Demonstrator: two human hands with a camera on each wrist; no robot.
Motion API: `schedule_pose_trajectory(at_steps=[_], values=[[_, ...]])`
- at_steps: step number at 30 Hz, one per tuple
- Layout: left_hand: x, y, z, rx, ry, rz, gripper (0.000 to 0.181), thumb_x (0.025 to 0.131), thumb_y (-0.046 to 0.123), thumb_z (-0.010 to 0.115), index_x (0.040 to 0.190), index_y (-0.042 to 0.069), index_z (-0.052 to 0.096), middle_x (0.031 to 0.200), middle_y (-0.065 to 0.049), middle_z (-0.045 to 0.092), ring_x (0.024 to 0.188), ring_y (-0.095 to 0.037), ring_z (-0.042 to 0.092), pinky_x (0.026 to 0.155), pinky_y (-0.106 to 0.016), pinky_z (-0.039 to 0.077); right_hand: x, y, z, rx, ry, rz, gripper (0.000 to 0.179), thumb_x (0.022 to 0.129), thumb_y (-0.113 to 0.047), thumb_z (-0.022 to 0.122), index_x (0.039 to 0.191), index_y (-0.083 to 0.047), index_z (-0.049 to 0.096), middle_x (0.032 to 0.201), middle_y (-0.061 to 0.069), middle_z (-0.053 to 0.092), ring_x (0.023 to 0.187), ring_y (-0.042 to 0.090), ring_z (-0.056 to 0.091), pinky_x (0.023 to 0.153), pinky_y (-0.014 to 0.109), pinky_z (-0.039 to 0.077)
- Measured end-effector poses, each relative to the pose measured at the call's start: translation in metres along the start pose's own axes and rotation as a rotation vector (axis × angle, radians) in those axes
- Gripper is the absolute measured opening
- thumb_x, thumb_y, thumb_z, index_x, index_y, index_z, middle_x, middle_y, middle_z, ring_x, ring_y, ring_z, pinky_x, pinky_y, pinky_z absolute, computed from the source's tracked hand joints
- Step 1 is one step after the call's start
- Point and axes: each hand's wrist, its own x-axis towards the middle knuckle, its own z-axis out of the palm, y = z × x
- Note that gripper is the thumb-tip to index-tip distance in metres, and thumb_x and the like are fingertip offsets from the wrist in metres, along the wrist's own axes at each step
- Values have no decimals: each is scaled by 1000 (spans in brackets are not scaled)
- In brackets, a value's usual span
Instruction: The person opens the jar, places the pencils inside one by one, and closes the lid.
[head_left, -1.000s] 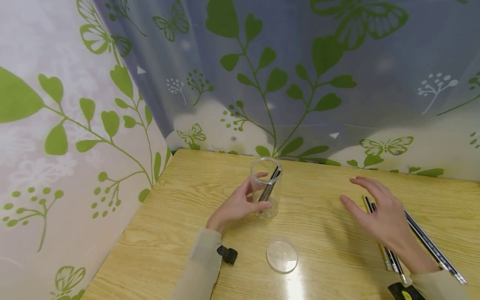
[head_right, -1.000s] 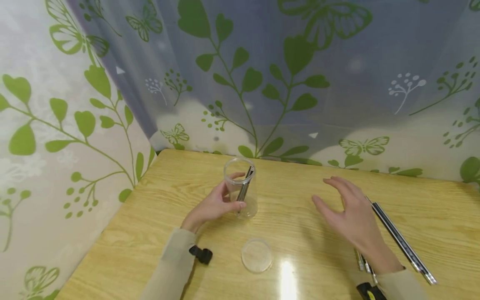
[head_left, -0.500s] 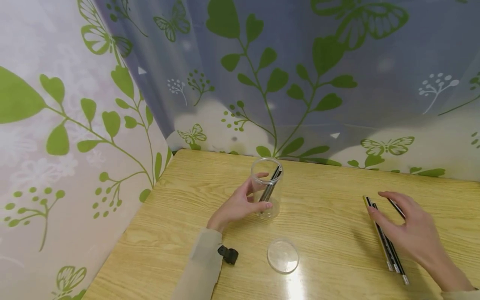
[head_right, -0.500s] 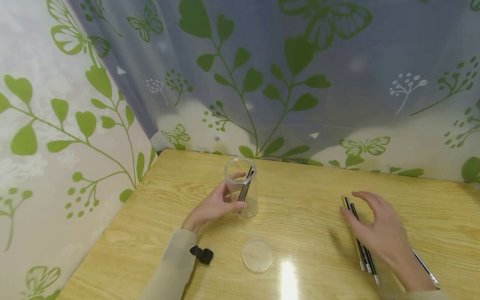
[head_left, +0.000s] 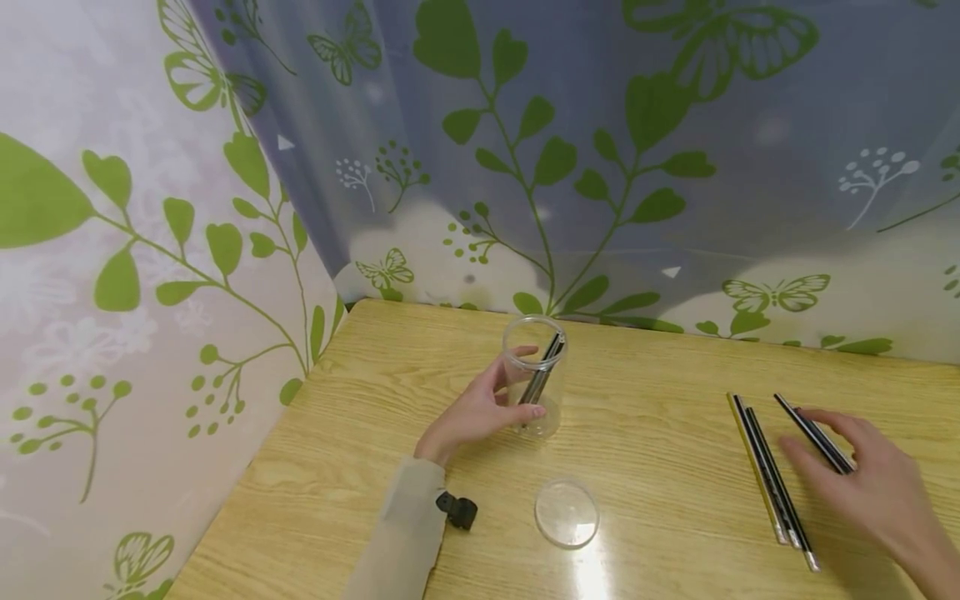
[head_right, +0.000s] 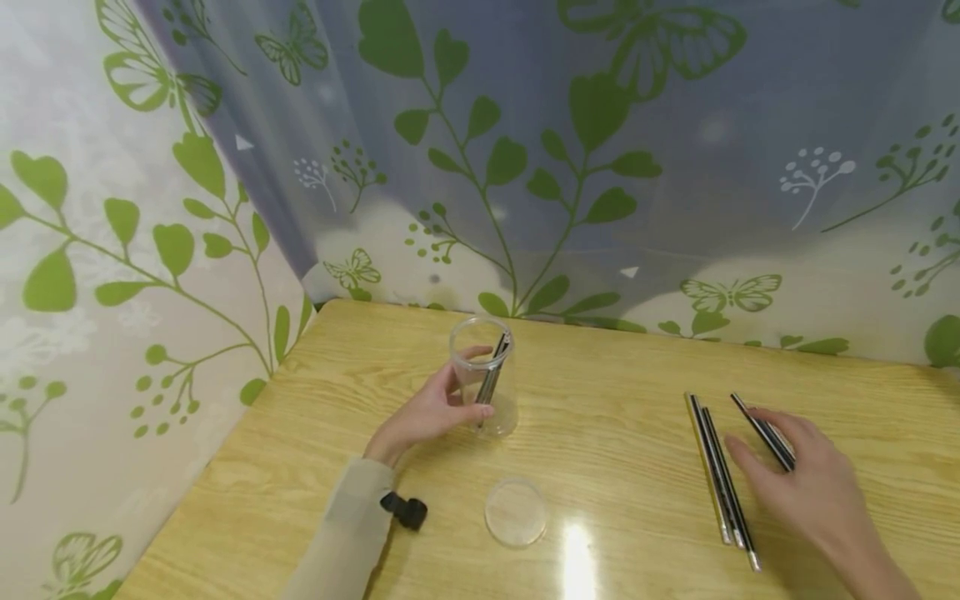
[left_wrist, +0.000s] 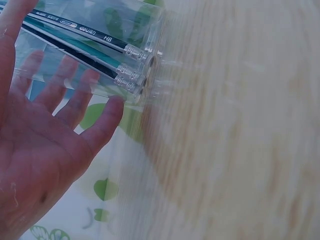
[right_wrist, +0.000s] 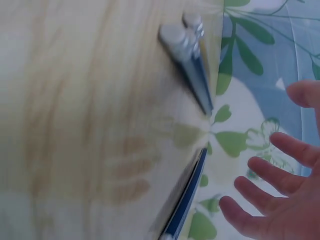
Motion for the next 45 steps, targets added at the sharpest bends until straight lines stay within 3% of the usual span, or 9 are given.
schedule_pose_trajectory(at_steps=[4,9,17,24,29,36,45], values=[[0,-1,0,5,1,7,80,88,32,83,148,56,37,152,5,51,141,-23,49,109,-49,48,0,12,-4,-85,-47,0,64,100,-46,62,134,9,55,131,46,50,111,64,49,81,69,42],[0,-1,0,-4,-4,0,80,88,31,83,148,57,37,152,2,50,137,-29,54,100,-46,54,2,26,-7,-163,-77,0,63,99,-45,64,128,11,57,125,47,52,104,65,52,76,67,46],[0,-1,0,10,-4,19,79,89,31,82,149,55,37,151,4,51,141,-22,49,111,-51,47,7,43,-8,-217,-116,26,63,97,-45,66,123,12,60,120,48,54,102,65,54,75,66,48],[-1,0,1,2,-7,11,80,89,32,82,149,56,36,152,3,49,138,-27,52,102,-45,53,10,57,-6,-257,-151,2,61,99,-44,64,118,13,63,116,47,57,100,63,54,76,67,47],[0,1,0,-4,-10,4,81,89,31,82,149,56,35,153,1,49,135,-30,55,96,-43,56,11,59,-7,-259,-179,-24,55,100,-42,64,113,11,67,115,46,59,98,63,55,75,67,48],[-1,0,0,-3,-13,8,80,89,31,82,149,56,36,152,1,49,138,-29,53,102,-45,54,7,57,-6,-259,-169,-80,42,97,-36,69,103,5,72,117,46,56,101,65,52,79,71,46],[0,0,0,-9,-13,6,80,89,30,82,150,55,36,153,2,49,137,-30,53,100,-43,54,19,54,-10,-264,-183,-127,40,94,-36,73,100,3,72,103,41,63,86,56,59,65,61,48]])
